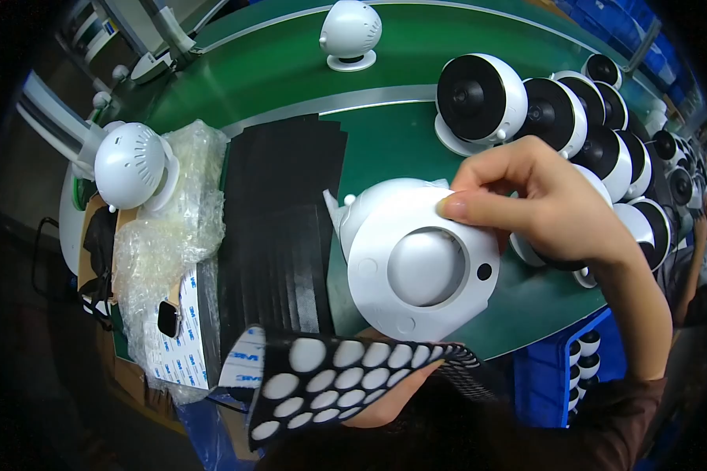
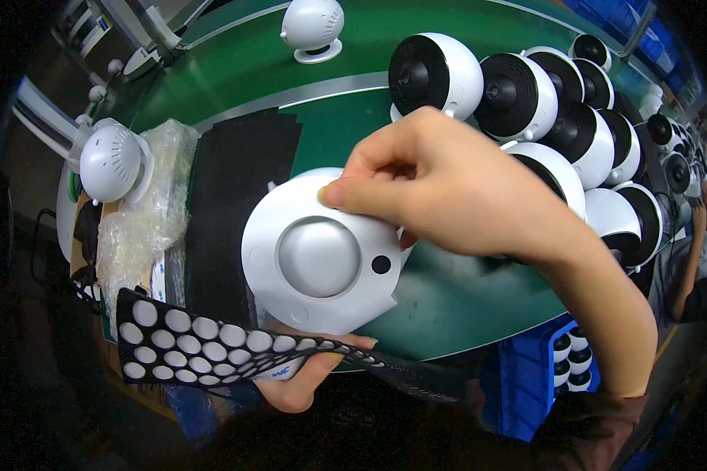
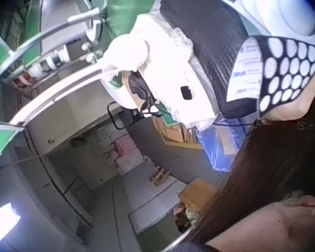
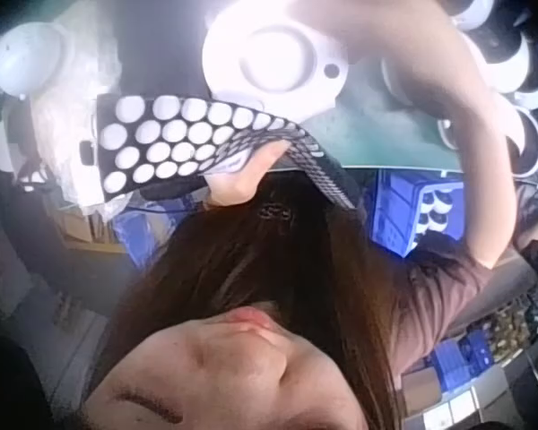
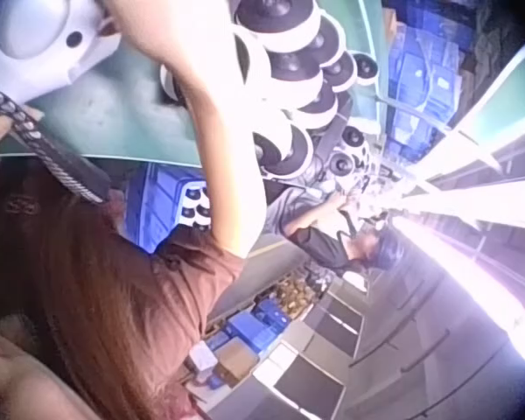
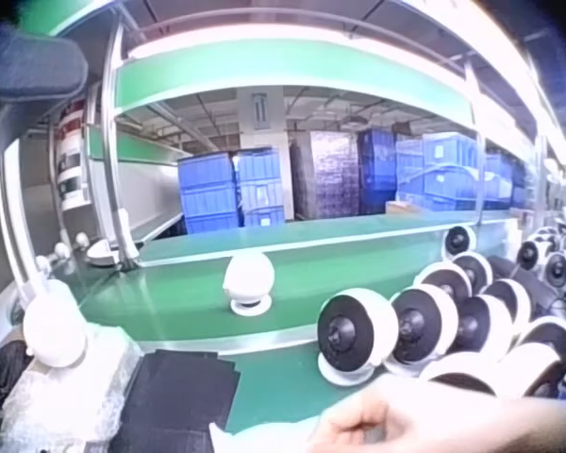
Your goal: Applying adhesive pads to the base and internal components of security camera housings on a factory assembly line.
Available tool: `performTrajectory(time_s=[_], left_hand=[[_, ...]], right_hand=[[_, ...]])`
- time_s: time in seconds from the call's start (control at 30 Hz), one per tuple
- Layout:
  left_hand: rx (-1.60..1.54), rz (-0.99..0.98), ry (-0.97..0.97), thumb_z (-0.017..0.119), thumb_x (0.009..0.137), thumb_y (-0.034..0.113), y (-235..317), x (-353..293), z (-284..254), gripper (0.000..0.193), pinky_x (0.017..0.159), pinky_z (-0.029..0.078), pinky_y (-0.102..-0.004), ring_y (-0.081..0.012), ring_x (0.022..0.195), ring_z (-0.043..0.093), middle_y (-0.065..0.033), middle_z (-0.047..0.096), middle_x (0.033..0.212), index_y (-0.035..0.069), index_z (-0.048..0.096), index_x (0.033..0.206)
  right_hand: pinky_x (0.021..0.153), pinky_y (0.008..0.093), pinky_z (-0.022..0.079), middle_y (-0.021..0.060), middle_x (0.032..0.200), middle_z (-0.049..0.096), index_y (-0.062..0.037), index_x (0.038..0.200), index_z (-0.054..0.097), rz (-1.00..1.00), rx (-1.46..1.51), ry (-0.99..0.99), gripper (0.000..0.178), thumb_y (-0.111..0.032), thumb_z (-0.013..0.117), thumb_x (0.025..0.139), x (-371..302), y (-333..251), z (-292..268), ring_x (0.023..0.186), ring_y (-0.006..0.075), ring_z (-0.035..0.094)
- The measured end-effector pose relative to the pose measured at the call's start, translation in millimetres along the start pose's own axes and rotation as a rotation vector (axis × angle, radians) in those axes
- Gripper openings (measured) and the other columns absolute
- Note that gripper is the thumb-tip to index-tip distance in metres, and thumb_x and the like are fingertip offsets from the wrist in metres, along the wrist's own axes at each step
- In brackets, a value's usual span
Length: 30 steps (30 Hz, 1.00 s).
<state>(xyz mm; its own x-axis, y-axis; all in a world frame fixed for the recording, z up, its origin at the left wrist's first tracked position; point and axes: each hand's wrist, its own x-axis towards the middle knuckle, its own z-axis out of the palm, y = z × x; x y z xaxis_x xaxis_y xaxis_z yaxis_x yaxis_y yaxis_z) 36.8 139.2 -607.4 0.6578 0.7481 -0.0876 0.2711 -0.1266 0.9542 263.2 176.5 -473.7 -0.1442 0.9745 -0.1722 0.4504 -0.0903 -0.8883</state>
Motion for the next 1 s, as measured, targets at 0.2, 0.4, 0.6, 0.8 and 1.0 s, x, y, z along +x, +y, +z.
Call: performTrajectory(time_s=[0.2,0.4,0.6,0.8,1.0], left_hand=[[-0.231,0.082,0.07,0.053,0.077,0.005,22,-5,-8,0.033,0.08,0.042,-0.0267,-0.0162,0.092,0.053,-0.0116,0.054,0.101,-0.005,0.043,0.107],[-0.494,0.167,0.106,0.059,0.076,0.007,28,-8,2,0.048,0.08,0.043,-0.0277,-0.0169,0.094,0.051,-0.0129,0.05,0.106,-0.007,0.035,0.115],[-0.643,0.464,0.359,0.056,0.073,-0.005,30,-17,6,0.037,0.076,0.042,-0.0236,-0.0159,0.09,0.052,-0.0109,0.053,0.099,-0.005,0.042,0.108],[-0.434,0.325,0.472,0.054,0.073,-0.005,26,-25,4,0.034,0.075,0.043,-0.0246,-0.0165,0.087,0.054,-0.0103,0.055,0.097,-0.005,0.045,0.105],[-0.183,0.085,0.45,0.06,0.072,0.005,46,-27,14,0.022,0.071,0.045,-0.0181,-0.0089,0.081,0.057,-0.0042,0.06,0.091,0.0,0.057,0.094]], right_hand=[[0.046,0.0193,0.034,-0.0015,0.055,0.049,0.0013,0.069,0.056,0.036,-0.003,0.017,0.028,-0.023,0.052,0.083,2,-22,17,0.05,0.0048,0.042],[0.048,0.0242,0.036,0.0076,0.063,0.052,0.0015,0.073,0.057,-0.518,-0.985,0.554,0.013,-0.01,0.053,0.077,-10,-5,20,0.054,0.0167,0.048],[0.049,0.0284,0.039,0.0065,0.065,0.055,-0.0028,0.083,0.06,-0.513,-0.565,0.408,0.026,-0.007,0.07,0.058,-78,-19,59,0.053,0.0185,0.05],[0.047,0.0246,0.039,0.0064,0.064,0.057,-0.0023,0.075,0.062,-0.504,-0.326,0.617,0.018,-0.001,0.069,0.058,-76,20,100,0.054,0.0181,0.053],[0.048,0.0249,0.042,0.0074,0.067,0.059,-0.0028,0.077,0.062,-0.545,-0.245,0.639,0.021,0.003,0.066,0.058,-76,20,110,0.056,0.0179,0.055]])
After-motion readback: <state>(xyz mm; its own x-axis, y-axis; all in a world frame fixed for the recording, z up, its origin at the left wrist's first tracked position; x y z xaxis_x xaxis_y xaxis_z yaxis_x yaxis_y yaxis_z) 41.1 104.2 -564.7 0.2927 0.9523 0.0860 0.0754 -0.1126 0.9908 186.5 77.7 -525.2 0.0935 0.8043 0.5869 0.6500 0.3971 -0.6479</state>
